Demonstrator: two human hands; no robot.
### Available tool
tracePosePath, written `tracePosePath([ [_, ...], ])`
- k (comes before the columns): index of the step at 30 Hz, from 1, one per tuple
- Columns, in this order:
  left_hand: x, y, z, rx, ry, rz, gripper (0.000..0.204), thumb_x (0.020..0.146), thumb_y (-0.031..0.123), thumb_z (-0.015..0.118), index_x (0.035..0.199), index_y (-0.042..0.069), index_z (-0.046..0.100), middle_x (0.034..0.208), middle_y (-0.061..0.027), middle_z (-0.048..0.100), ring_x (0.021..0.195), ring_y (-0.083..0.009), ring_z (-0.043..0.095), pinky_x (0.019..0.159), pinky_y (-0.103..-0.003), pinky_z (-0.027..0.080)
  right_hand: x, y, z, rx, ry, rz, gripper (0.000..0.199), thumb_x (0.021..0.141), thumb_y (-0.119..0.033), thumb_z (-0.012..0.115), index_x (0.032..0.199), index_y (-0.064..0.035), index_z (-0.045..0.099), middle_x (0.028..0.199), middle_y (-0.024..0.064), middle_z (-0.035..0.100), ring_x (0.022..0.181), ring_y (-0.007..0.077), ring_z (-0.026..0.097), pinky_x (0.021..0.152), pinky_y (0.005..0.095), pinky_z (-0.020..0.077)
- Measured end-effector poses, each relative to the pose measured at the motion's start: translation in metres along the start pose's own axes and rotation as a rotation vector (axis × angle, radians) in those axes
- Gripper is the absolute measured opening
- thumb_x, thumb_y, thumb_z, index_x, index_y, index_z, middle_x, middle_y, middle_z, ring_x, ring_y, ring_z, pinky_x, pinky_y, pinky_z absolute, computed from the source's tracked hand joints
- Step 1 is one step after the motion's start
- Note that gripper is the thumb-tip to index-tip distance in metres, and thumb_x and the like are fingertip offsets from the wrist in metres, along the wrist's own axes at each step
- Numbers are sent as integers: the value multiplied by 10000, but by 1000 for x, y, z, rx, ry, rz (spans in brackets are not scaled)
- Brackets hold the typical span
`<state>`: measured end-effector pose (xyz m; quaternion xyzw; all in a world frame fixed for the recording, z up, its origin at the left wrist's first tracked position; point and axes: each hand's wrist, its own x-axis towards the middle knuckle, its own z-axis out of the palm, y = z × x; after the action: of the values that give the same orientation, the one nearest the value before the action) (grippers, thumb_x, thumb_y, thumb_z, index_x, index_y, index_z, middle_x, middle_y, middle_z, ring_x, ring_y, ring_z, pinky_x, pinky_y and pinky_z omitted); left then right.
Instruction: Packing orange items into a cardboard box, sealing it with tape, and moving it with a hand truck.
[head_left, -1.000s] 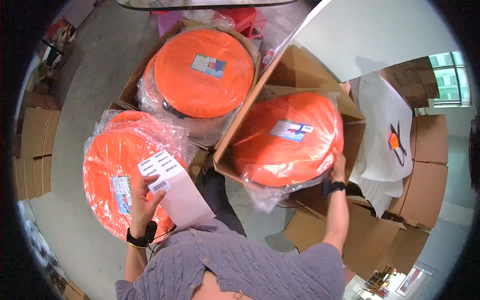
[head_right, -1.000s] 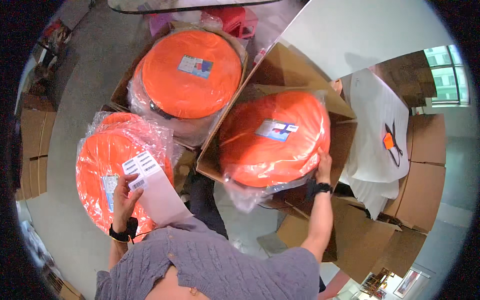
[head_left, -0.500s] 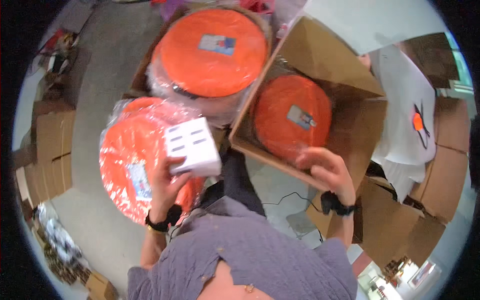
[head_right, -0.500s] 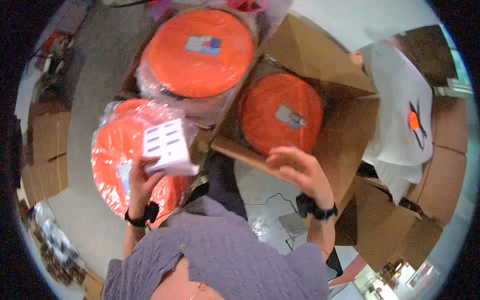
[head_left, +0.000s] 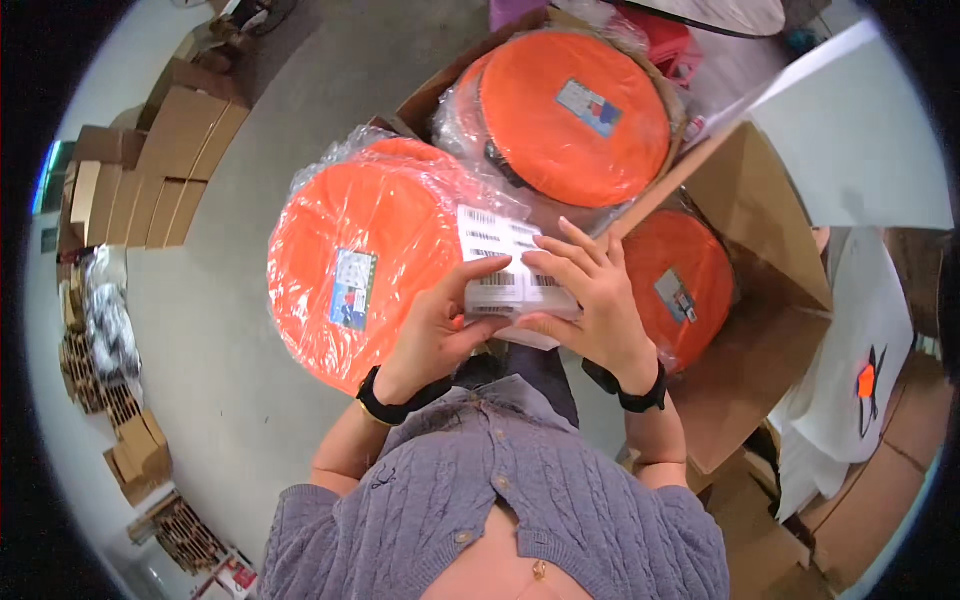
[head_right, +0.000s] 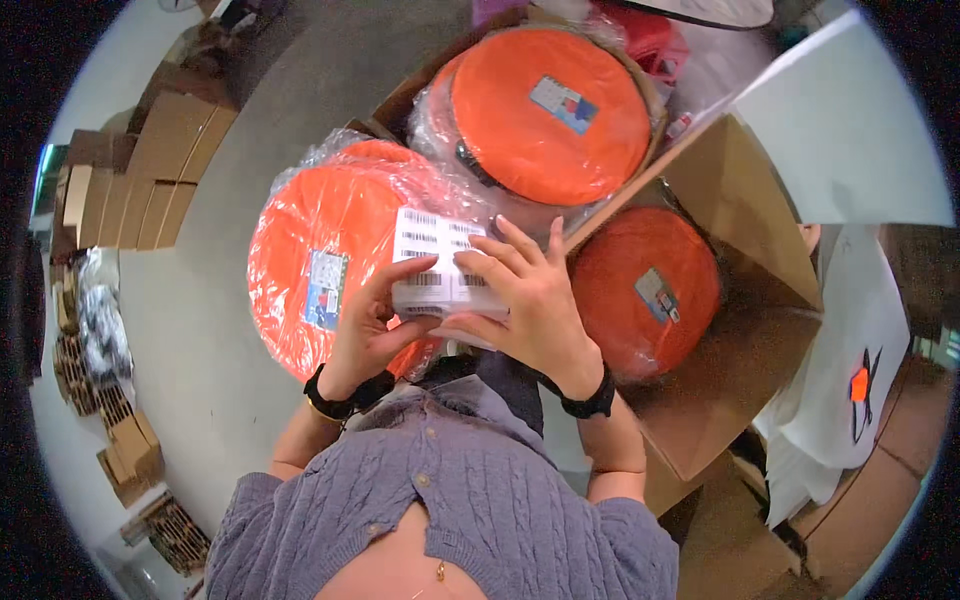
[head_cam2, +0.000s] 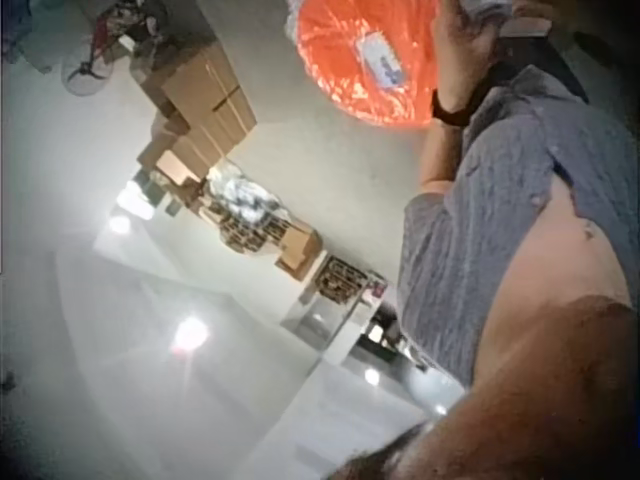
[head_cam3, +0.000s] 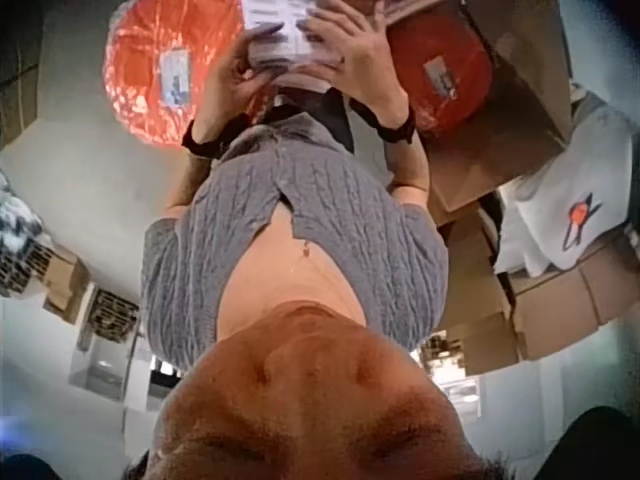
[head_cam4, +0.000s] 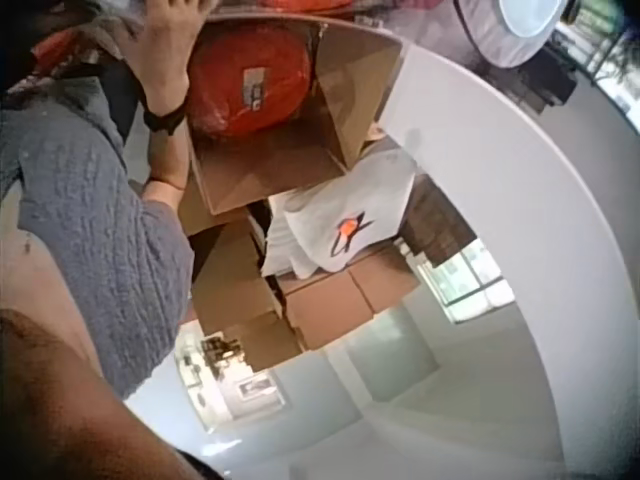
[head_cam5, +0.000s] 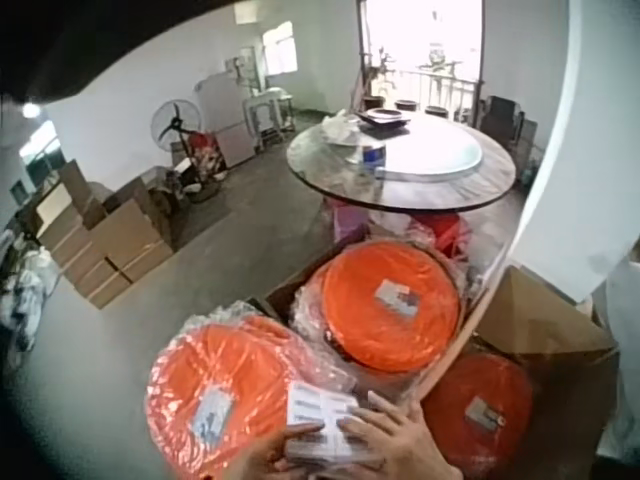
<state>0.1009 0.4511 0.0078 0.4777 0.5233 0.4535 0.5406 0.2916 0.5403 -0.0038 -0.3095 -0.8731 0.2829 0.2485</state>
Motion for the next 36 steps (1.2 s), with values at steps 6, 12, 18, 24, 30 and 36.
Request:
tracePosePath([
  [6, 12, -13, -16, 23, 101, -35, 363, 797, -45, 636, 1133, -5, 506, 1008, -96, 635, 916, -137, 619, 780, -266, 507, 31, 9, 14, 51, 92, -167, 332, 654, -228, 759, 953, -134, 650, 1067, 32, 615, 1101, 261, 522, 1074, 603, 98],
  [12, 44, -31, -24, -49, 171, -17, 434, 759, 46, 726, 1121, -12, 493, 989, -93, 632, 902, -154, 627, 742, -244, 507, 63, 30, 13, 85, 139, -334, 145, 687, -114, 719, 806, -111, 637, 942, 27, 636, 921, 205, 610, 1022, 507, 338],
  [18, 54, -59, -60, -113, 290, -103, 370, 878, 171, 517, 1160, -61, 461, 1133, -123, 552, 1032, -182, 559, 894, -307, 439, 139, 153, -67, 1138, 769, 354, 49, 899, -106, 547, 890, -59, 536, 740, 55, 569, 689, 189, 579, 611, 304, 483],
  [24, 51, -88, -66, 15, 437, -300, 254, 852, 133, 562, 1049, -26, 537, 1023, -100, 589, 937, -153, 562, 813, -276, 449, 179, 431, -11, -155, 411, 167, 127, 874, -144, 600, 856, -22, 570, 720, 33, 562, 655, 126, 548, 566, 282, 460],
  [30, 55, -126, -61, 44, 483, -512, 225, 814, 127, 635, 954, -28, 551, 921, -89, 587, 864, -140, 565, 755, -270, 462, 173, 592, 111, 695, 530, 1015, 235, 793, -214, 703, 769, -11, 586, 632, 48, 573, 478, 137, 531, 426, 285, 432],
  [36, 55, -158, -61, 26, 478, -636, 195, 768, 52, 551, 948, -23, 550, 930, -84, 585, 885, -134, 543, 799, -275, 428, 183, 632, 139, 733, 458, 998, 232, 781, -210, 716, 749, -36, 568, 631, 17, 553, 483, 109, 537, 443, 260, 478],
])
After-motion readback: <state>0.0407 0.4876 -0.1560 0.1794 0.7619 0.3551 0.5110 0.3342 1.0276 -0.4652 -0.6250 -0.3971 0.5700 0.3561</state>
